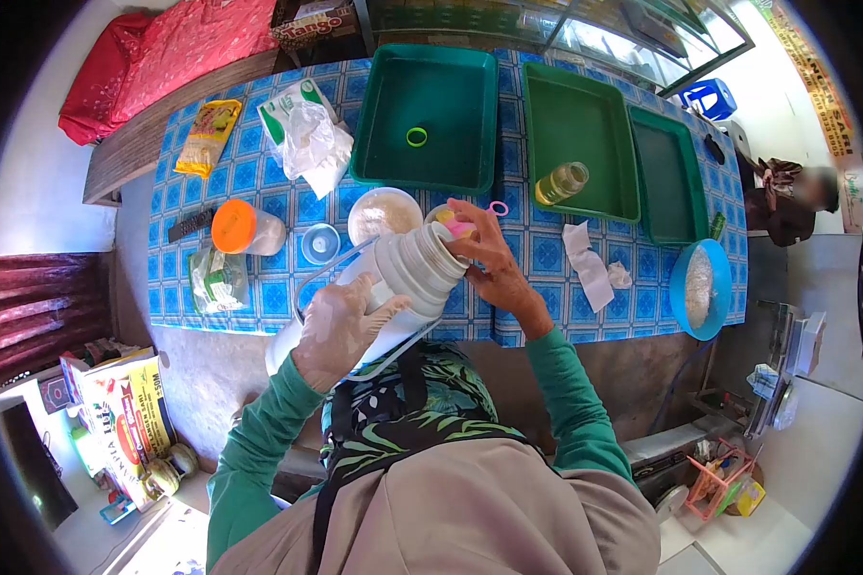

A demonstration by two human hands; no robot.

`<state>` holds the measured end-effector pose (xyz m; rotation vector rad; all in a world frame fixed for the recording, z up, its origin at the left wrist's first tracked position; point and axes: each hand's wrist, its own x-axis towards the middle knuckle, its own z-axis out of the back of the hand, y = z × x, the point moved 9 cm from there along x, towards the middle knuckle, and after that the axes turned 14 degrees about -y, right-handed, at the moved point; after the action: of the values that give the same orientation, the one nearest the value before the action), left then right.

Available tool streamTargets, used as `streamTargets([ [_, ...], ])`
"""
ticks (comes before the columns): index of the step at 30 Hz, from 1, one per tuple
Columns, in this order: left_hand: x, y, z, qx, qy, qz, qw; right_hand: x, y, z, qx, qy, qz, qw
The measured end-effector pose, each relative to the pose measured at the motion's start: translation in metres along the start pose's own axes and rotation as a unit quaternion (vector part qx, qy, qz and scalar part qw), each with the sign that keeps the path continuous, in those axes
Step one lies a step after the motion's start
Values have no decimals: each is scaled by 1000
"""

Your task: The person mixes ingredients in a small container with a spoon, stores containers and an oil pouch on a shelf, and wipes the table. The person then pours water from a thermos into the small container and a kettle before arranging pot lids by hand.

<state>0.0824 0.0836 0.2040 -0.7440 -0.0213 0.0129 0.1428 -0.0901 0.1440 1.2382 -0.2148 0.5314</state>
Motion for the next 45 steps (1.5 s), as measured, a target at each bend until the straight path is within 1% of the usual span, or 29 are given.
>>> streamTargets([
  [1,1,1,-1,2,2,1,1000,1,1,-1,-31,8,22,999],
  [2,1,2,-5,26,17,1,1000,0,-3,-2,-30,7,19,999],
  [3,2,3,-8,49,32,0,998,-1,-8,-6,-13,26,14,999],
  [4,3,3,-9,49,34,-1,998,-3,-12,-10,3,46,9,999],
  [6,4,2,-14,69,53,-16,996,-5,-14,-15,1,54,11,998],
  [8,7,1,-15,61,50,-12,997,-6,-16,-18,3,64,13,998],
  [11,10,1,-16,39,44,-6,998,-6,-21,-18,25,62,-9,998],
  [13,12,0,-17,24,42,-4,999,-4,-26,-15,8,42,-20,999],
  [14,12,2,-19,22,48,12,999,-2,-27,-14,8,41,-23,999],
  [15,12,4,-21,20,53,28,998,-2,-26,-14,12,53,-27,998],
  [17,13,-1,-23,19,52,16,998,0,-33,-13,13,65,-34,997],
  [19,13,-4,-25,18,50,7,999,-2,-36,-18,14,113,7,993],
  [20,14,-5,-26,25,56,4,998,-2,-35,-17,14,114,5,993],
  [22,16,-1,-30,32,62,3,998,-3,-29,-19,3,134,37,990],
  [23,17,-4,-29,26,50,-25,998,-5,-33,-21,5,136,36,990],
  [24,18,-8,-29,20,38,-53,998,-6,-40,-23,19,136,12,990],
  [26,20,-8,-30,37,55,-35,997,-8,-45,-25,36,137,-13,990],
  [28,19,-1,-35,57,78,-22,995,-6,-37,-22,23,113,18,993],
  [30,19,-15,-29,90,5,-147,985,-8,-39,-23,45,119,-4,992],
  [31,18,-13,-30,89,7,-148,985,-8,-41,-23,56,122,-14,991],
  [33,21,-7,-36,100,95,-52,989,-8,-51,-23,85,114,-51,989],
  [35,23,-5,-35,77,90,-36,992,-6,-60,-21,105,103,-79,986],
  [36,23,-3,-33,54,84,-20,995,-5,-53,-17,70,109,-11,991],
  [37,21,0,-35,55,86,-19,995,-6,-45,-16,34,114,56,991],
  [39,20,-6,-27,98,4,-107,989,-2,-42,-10,19,99,34,994],
  [40,18,-3,-30,97,6,-108,989,1,-42,-6,2,86,15,996],
  [43,21,-9,-30,108,-11,-129,986,3,-42,-6,-21,91,25,995],
  [45,26,-1,-38,80,78,0,994,2,-44,-9,-23,108,34,993],
])
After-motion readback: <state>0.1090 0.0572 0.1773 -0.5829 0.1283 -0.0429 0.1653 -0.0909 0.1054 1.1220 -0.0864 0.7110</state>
